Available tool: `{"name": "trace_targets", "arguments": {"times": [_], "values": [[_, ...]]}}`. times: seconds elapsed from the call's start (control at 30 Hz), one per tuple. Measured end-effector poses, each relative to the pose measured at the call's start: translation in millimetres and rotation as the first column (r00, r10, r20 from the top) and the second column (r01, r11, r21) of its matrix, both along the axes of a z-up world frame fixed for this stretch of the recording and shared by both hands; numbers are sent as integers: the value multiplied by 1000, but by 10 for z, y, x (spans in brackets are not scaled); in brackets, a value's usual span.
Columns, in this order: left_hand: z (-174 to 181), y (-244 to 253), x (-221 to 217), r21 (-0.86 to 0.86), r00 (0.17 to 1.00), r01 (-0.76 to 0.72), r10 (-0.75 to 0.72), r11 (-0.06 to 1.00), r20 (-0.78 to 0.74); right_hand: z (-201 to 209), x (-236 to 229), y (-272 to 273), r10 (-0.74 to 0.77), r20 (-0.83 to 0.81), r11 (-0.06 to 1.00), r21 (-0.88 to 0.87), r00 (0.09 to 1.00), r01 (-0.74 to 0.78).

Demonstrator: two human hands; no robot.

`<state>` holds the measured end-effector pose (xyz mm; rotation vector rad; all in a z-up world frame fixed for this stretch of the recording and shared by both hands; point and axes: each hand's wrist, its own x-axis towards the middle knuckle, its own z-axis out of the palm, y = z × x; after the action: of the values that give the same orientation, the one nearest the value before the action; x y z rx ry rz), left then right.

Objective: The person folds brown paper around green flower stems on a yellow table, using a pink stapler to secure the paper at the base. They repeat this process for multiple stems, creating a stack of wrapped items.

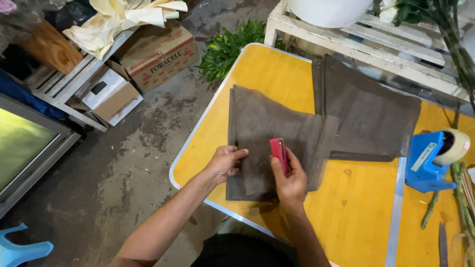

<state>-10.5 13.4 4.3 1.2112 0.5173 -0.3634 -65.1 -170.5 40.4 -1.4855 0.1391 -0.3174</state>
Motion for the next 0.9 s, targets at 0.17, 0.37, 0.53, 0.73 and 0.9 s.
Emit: {"name": "trace_targets", "arguments": {"times": [0.17,0.37,0.53,0.73,0.9], "values": [[7,-152,167,38,998,-25,23,999,50,-39,199,12,37,-35,997,70,999,-35],[-84,6,222,87,997,-51,45,995,62,-409,323,-233,8,32,993,114,999,-11],[-103,55,178,67,998,-54,53,996,19,-465,317,-238,-15,46,979,202,999,5],[155,144,153,97,996,83,-87,992,30,-191,224,-179,17,28,1000,-9,999,-17],[385,197,22,193,967,252,-255,948,-8,-218,225,-204,24,16,1000,-6,1000,-23]]}}
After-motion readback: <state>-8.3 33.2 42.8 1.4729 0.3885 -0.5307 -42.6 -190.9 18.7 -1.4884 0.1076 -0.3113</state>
